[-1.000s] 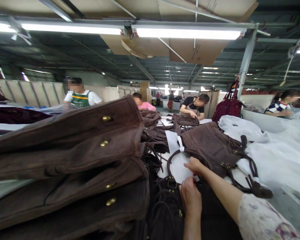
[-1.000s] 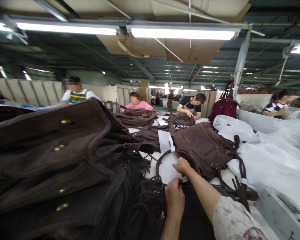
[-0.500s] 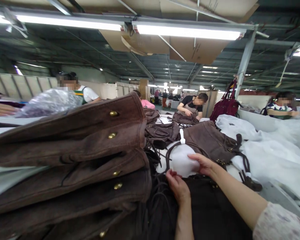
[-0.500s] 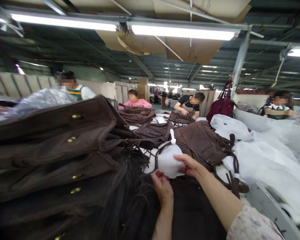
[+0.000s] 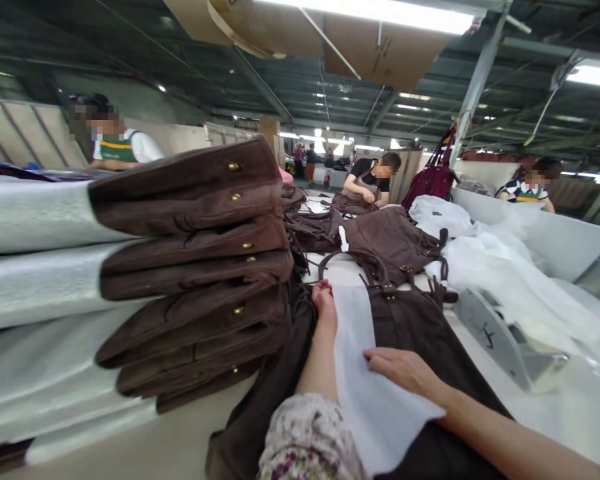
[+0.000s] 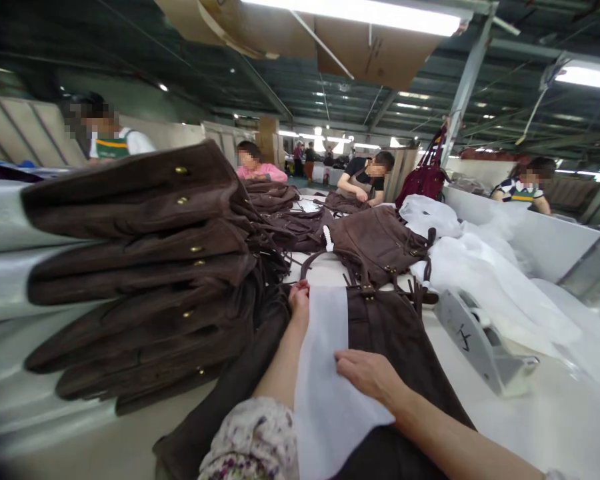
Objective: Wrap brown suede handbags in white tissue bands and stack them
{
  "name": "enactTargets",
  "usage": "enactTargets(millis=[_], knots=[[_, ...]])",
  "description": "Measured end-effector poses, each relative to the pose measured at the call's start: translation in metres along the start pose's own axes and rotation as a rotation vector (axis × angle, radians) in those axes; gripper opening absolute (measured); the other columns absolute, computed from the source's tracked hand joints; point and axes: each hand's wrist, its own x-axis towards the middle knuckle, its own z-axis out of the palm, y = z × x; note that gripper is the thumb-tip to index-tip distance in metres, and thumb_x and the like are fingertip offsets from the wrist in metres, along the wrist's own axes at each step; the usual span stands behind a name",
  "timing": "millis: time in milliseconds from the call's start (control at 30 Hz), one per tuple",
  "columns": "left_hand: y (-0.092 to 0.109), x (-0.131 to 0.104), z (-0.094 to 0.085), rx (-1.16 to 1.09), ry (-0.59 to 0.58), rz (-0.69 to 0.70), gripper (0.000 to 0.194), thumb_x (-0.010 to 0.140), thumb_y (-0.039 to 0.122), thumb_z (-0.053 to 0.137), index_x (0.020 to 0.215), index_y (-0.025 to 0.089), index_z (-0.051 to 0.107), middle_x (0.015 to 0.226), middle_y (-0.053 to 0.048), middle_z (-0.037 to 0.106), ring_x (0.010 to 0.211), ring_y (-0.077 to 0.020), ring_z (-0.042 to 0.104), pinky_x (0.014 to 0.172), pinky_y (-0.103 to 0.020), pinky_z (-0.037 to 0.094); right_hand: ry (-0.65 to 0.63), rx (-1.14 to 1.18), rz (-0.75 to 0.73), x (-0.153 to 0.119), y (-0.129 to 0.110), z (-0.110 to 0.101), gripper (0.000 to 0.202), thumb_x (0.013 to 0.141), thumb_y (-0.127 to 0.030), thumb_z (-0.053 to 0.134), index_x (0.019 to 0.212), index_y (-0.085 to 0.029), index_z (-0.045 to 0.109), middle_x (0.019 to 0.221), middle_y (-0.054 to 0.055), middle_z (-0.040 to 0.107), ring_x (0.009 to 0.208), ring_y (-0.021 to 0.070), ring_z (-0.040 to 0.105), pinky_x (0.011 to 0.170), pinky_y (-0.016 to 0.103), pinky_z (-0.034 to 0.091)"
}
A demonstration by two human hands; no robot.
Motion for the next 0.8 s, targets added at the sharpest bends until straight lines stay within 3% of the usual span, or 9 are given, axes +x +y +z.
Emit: enactTargets(millis=[100, 200, 300, 367, 433, 500, 533, 633, 800], knots=[[0.021, -0.014, -0.004, 0.182, -0.096, -0.004, 0.031, 0.092, 0.036, 0.056, 0.114, 0.015, 0.057, 0.108, -0.006, 0.061, 0.088, -0.0169, 0.062, 0.075, -0.035, 0.055, 0.065, -0.120, -0.047, -0.012, 0.004, 0.015, 0.021, 0.089, -0.014, 0.047, 0.093, -0.021, 0.066, 0.127, 0.008, 0.062, 0.119, 0.0250, 0.056, 0.105, 0.036, 0.042], [0.043, -0.032, -0.009, 0.367, -0.233, 0.025, 0.029, 0.091, 0.036, 0.057, 0.112, 0.015, 0.058, 0.108, -0.006, 0.061, 0.091, -0.0178, 0.062, 0.078, -0.037, 0.054, 0.031, -0.169, -0.080, -0.016, 0.001, 0.010, 0.018, 0.089, -0.014, 0.048, 0.095, -0.020, 0.064, 0.129, 0.009, 0.060, 0.122, 0.0240, 0.054, 0.108, 0.037, 0.038], [0.069, -0.061, -0.020, 0.527, -0.459, 0.070, 0.020, 0.086, 0.028, 0.064, 0.099, 0.013, 0.063, 0.105, -0.007, 0.064, 0.099, -0.0200, 0.061, 0.089, -0.041, 0.049, -0.025, -0.228, -0.070, -0.019, -0.003, 0.003, 0.017, 0.090, -0.015, 0.049, 0.096, -0.020, 0.063, 0.130, 0.009, 0.059, 0.124, 0.0236, 0.051, 0.109, 0.037, 0.037], [0.091, -0.092, -0.037, 0.603, -0.660, 0.095, 0.010, 0.076, 0.019, 0.072, 0.082, 0.013, 0.068, 0.095, -0.008, 0.069, 0.100, -0.0229, 0.062, 0.095, -0.039, 0.044, -0.036, -0.269, -0.078, -0.020, -0.004, 0.002, 0.018, 0.091, -0.015, 0.048, 0.099, -0.019, 0.064, 0.128, 0.010, 0.059, 0.124, 0.0238, 0.051, 0.108, 0.037, 0.038], [0.114, -0.129, -0.064, 0.654, -0.865, 0.127, 0.014, 0.067, 0.018, 0.077, 0.080, 0.017, 0.072, 0.094, -0.007, 0.071, 0.101, -0.0250, 0.063, 0.098, -0.036, 0.041, -0.029, -0.299, -0.103, -0.022, -0.004, 0.003, 0.021, 0.092, -0.015, 0.046, 0.105, -0.017, 0.063, 0.128, 0.012, 0.059, 0.124, 0.0241, 0.051, 0.109, 0.037, 0.037], [0.131, -0.164, -0.096, 0.718, -1.048, 0.178, 0.038, 0.060, 0.026, 0.082, 0.096, 0.024, 0.073, 0.114, -0.006, 0.068, 0.115, -0.0280, 0.057, 0.106, -0.036, 0.035, -0.024, -0.320, -0.128, -0.024, -0.003, 0.005, 0.022, 0.093, -0.018, 0.047, 0.109, -0.015, 0.062, 0.128, 0.014, 0.059, 0.124, 0.0244, 0.052, 0.109, 0.037, 0.037], [0.135, -0.178, -0.113, 0.861, -1.181, 0.289, 0.054, 0.064, 0.033, 0.080, 0.116, 0.029, 0.065, 0.134, -0.005, 0.057, 0.128, -0.0286, 0.047, 0.111, -0.039, 0.027, -0.025, -0.333, -0.133, -0.024, -0.003, 0.006, 0.022, 0.093, -0.018, 0.048, 0.109, -0.015, 0.062, 0.128, 0.014, 0.059, 0.124, 0.0242, 0.052, 0.109, 0.036, 0.038], [0.130, -0.198, -0.158, 1.239, -1.317, 0.618, 0.078, 0.070, 0.032, 0.074, 0.141, 0.031, 0.040, 0.150, -0.006, 0.038, 0.139, -0.0301, 0.032, 0.115, -0.052, 0.015, -0.023, -0.381, -0.137, -0.024, -0.004, 0.005, 0.019, 0.092, -0.017, 0.048, 0.102, -0.015, 0.064, 0.127, 0.013, 0.060, 0.123, 0.0229, 0.053, 0.107, 0.036, 0.041], [0.087, -0.197, -0.194, 1.472, -1.209, 1.118, 0.052, 0.090, 0.013, 0.043, 0.141, 0.017, 0.038, 0.144, -0.013, 0.046, 0.131, -0.0258, 0.044, 0.110, -0.047, 0.030, -0.037, -0.519, -0.145, -0.027, -0.015, -0.003, 0.022, 0.093, -0.014, 0.046, 0.103, -0.011, 0.065, 0.127, 0.015, 0.060, 0.118, 0.0238, 0.057, 0.103, 0.037, 0.046]])
